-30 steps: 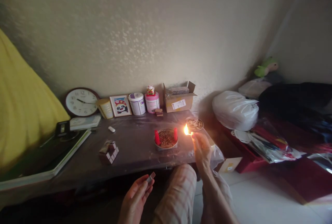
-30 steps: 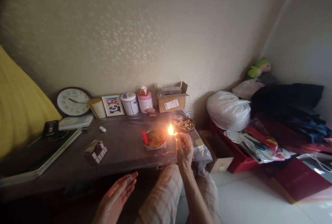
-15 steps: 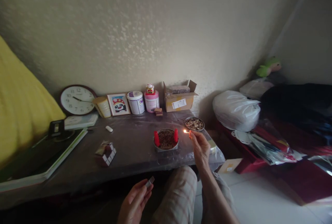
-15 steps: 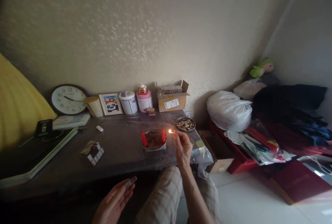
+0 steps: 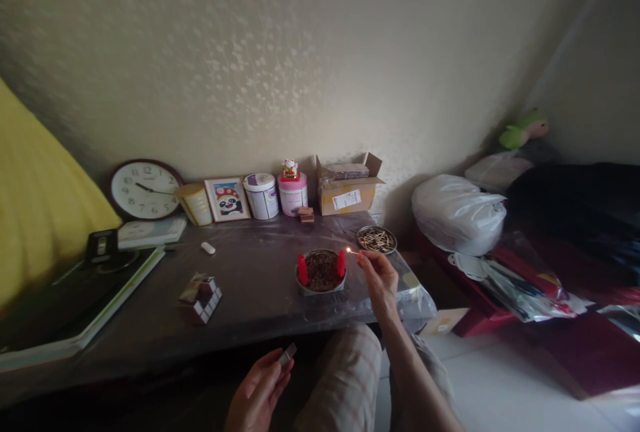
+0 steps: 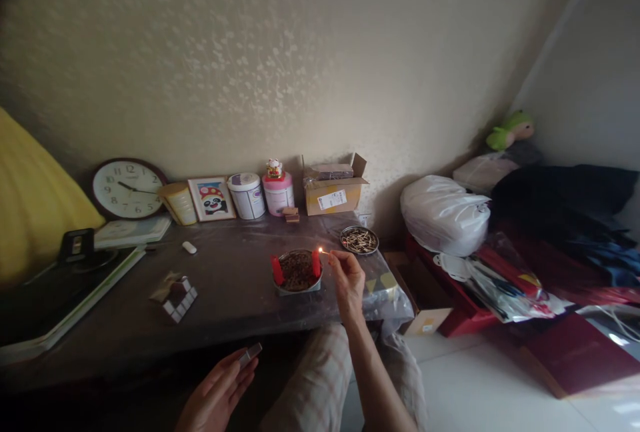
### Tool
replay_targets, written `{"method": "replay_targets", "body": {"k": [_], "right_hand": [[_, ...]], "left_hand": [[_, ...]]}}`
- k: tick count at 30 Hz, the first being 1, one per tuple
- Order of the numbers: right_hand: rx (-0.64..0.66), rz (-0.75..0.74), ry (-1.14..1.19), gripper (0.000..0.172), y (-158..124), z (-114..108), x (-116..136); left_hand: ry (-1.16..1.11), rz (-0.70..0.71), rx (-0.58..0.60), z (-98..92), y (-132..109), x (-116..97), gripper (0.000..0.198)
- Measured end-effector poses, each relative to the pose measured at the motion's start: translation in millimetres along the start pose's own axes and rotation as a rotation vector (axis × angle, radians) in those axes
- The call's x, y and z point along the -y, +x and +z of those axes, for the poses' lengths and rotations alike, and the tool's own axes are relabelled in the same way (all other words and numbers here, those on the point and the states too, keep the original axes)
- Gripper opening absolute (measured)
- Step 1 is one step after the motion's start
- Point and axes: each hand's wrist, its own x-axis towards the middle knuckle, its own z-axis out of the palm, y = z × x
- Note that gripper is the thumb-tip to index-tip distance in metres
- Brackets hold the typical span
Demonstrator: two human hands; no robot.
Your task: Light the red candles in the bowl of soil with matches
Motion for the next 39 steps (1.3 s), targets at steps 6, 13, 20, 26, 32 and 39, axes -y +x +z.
{"method": "replay_targets", "body": {"k": [6,13,20,26,32,39], "right_hand": [[0.032,0.017,-0.034,0.026,2.6,4.0,-2.1],[0.012,0.035,-0.055,0.028,3.0,10.3,-1.7],[0.003,0.047,-0.077,0.028,4.0,12.7,-0.8],[0.006,0.042,-0.073,0.028,4.1,14.9,-1.9],[0.006,0.039,-0.072,0.029,3.7,15.3,-3.6],[0.004,0.033,-0.057,0.027,2.4,14.2,-2.5]], "left_hand": [[0.014,-0.009,0.065,-12.9,12.0,5.3,0.039],[0.017,-0.009,0.061,-12.1,12.8,4.1,0.037],[0.037,-0.006,0.04,-13.7,12.7,3.4,0.04],[0.028,-0.009,0.028,-15.3,15.3,4.9,0.038],[0.021,-0.021,0.051,-16.7,14.9,4.9,0.038],[0.032,-0.012,0.043,-16.8,14.9,4.9,0.037]]}}
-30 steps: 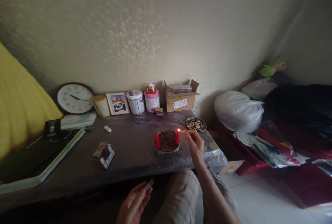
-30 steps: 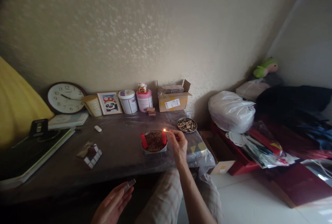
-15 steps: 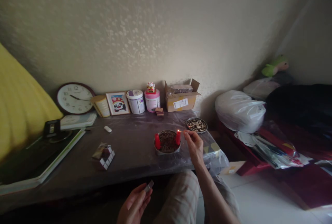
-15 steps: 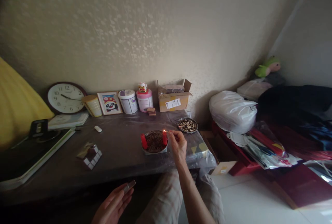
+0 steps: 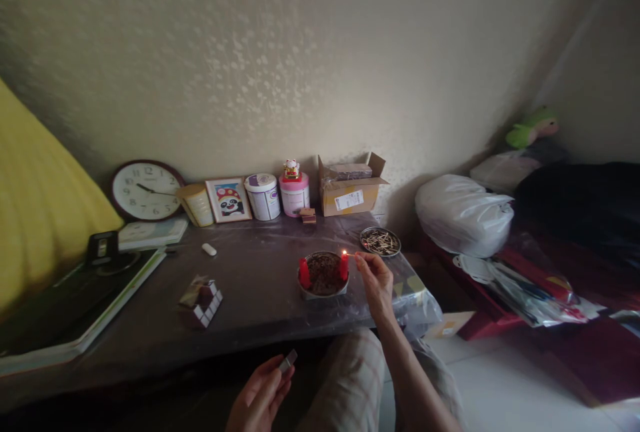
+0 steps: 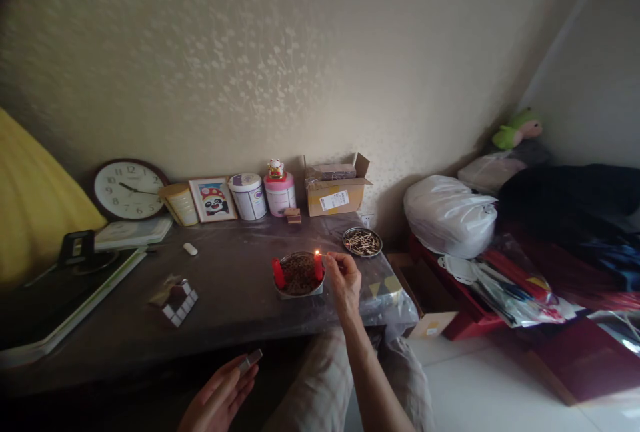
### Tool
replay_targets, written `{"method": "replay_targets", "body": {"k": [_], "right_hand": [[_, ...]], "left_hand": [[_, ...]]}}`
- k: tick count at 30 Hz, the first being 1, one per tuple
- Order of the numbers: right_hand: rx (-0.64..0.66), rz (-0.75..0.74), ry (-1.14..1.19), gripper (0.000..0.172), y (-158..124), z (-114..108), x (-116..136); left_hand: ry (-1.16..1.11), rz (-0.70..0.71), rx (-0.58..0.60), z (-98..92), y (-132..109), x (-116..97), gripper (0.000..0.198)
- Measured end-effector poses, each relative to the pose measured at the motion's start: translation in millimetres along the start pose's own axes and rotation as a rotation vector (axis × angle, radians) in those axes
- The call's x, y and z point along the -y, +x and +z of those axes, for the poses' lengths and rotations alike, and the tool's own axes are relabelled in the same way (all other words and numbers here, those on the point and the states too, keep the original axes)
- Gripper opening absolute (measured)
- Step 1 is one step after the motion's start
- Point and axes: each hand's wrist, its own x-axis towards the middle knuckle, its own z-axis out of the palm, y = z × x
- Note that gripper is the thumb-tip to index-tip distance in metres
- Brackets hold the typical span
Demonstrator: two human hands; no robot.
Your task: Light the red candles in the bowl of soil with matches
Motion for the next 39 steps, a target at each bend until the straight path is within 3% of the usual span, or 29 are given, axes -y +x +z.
{"method": "replay_targets", "body": {"k": [31,39], "right_hand": [[0.016,0.031,0.065,0.028,2.1,-3.6,1.3],[0.009,0.065,0.192,0.027,9.2,-12.5,5.3]], "left_hand": [[-0.035,-0.03,0.021,-2.2,0.4,3.2,0.035],[-0.027,-0.048,0.036,-2.7,4.0,3.3,0.036]]}}
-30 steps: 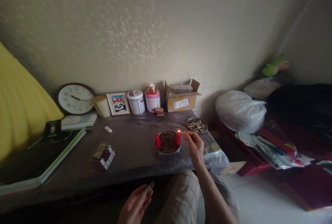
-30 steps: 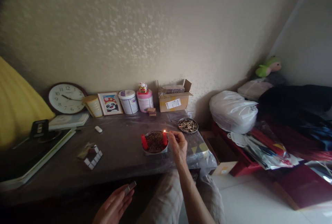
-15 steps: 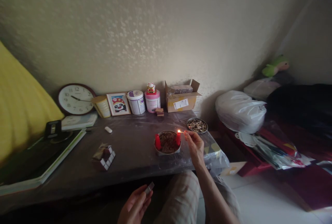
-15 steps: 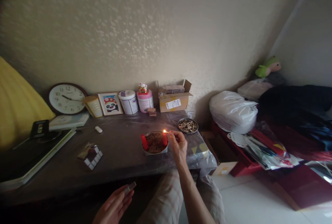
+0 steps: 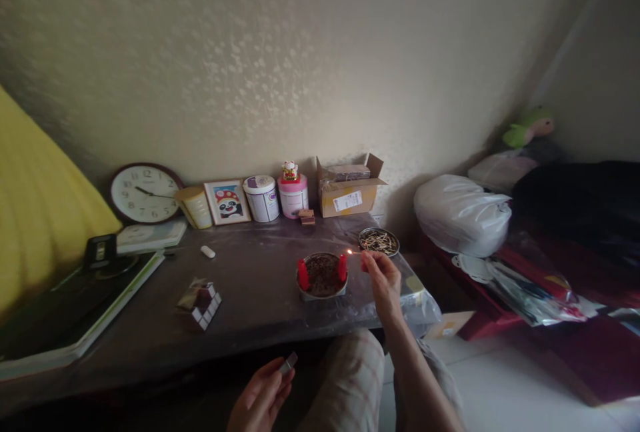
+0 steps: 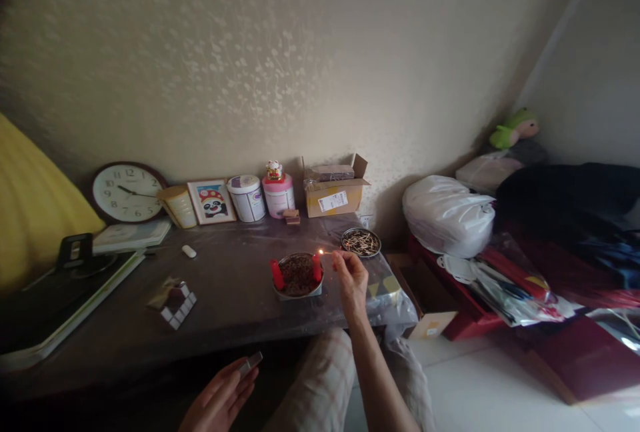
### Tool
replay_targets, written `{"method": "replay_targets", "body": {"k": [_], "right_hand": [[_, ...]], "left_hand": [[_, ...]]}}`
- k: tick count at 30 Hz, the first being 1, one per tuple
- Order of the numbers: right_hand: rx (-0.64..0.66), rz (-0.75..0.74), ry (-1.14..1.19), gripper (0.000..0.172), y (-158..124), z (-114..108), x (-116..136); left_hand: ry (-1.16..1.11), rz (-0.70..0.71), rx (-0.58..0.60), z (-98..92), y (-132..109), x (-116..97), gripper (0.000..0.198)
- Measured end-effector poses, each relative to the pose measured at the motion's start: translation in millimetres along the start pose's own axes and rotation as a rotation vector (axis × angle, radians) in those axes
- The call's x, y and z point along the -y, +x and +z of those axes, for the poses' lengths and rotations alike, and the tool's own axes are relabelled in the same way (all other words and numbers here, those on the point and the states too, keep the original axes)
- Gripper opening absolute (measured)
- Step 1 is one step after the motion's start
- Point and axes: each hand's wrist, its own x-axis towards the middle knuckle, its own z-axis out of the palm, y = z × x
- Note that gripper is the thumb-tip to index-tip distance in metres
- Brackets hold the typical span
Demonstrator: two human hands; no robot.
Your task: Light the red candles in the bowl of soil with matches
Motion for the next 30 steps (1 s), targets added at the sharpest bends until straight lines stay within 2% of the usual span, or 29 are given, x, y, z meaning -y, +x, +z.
{"method": "replay_targets", "body": {"k": [5,9,17,22,26,30], "right_hand": [[0.028,0.046,0.17,0.028,10.0,-17.3,31.4],[0.029,0.057,0.221,0.031,16.1,-33.2,50.5],[-0.046,0.011,0.07,0.026,23.4,-60.2,42.3],[0.008,-0.007,0.027,0.029,26.8,-75.6,51.1],[-0.003,0.007,-0.111,0.024,30.4,-83.6,40.0],[-0.045,-0.007,-0.117,0.028,35.9,-91.3,32.4]], "left_hand": [[0.014,0.003,0.013,-1.5,3.2,1.6,0.037],[0.019,0.014,0.031,0.1,1.6,2.8,0.037],[0.014,-0.017,0.018,1.8,1.6,2.4,0.037],[-0.003,-0.028,0.025,2.7,4.4,3.8,0.037],[-0.004,-0.027,0.028,4.6,4.2,4.9,0.036],[-0.003,-0.033,0.013,1.8,3.5,5.5,0.037]]}}
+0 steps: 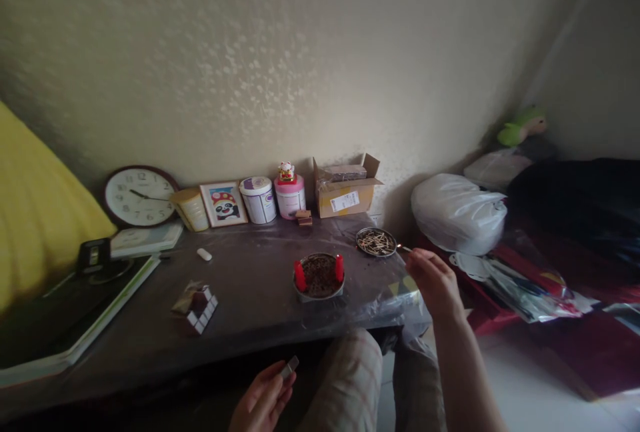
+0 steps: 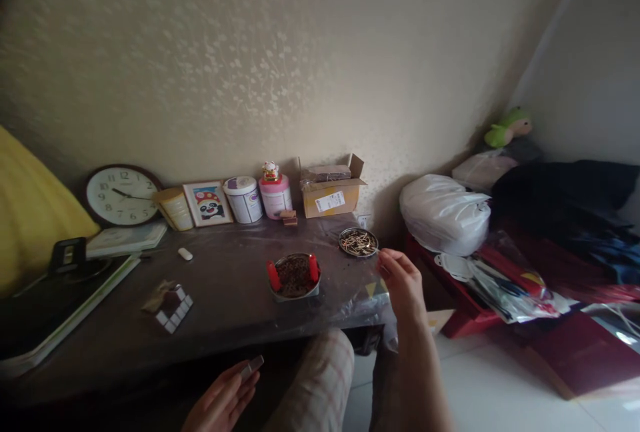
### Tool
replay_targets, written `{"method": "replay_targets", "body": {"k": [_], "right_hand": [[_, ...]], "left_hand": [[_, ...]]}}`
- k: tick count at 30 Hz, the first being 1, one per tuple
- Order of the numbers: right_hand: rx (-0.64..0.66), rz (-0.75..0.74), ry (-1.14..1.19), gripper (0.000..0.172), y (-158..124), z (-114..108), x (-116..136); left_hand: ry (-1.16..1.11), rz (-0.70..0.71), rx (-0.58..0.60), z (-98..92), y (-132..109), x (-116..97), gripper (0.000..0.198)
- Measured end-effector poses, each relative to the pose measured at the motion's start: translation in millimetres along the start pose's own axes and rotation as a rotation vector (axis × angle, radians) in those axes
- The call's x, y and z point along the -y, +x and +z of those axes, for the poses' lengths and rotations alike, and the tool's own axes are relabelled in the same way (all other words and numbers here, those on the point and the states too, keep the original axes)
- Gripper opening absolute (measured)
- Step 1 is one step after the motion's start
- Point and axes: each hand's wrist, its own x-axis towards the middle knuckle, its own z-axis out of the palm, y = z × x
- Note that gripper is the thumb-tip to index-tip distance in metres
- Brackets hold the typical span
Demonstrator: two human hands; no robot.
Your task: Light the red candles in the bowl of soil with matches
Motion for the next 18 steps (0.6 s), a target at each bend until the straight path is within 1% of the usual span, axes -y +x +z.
{"method": "replay_targets", "body": {"k": [2,4,7,12,15,18], "right_hand": [[0.013,0.006,-0.006,0.032,2.4,-2.2,-1.9],[0.012,0.012,-0.047,0.029,3.2,-3.0,-5.2],[-0.023,0.012,-0.1,0.026,1.1,-2.6,-12.6],[-0.04,0.013,-0.088,0.035,-0.3,-3.7,-20.8],[-0.054,0.035,-0.168,0.033,3.4,-6.6,-27.9],[-0.074,0.064,-0.222,0.032,6.7,-9.2,-39.1]], "left_hand": [[0.002,0.008,-0.002,-1.3,-0.2,0.9,0.036],[0.009,0.015,0.001,-1.6,-0.2,2.4,0.037],[0.041,0.017,-0.01,-1.1,0.1,4.6,0.04],[0.053,0.036,-0.035,-1.3,1.4,3.8,0.038],[0.045,0.008,-0.024,-0.7,1.8,3.9,0.037],[0.038,0.036,-0.018,0.1,1.5,5.7,0.038]]}}
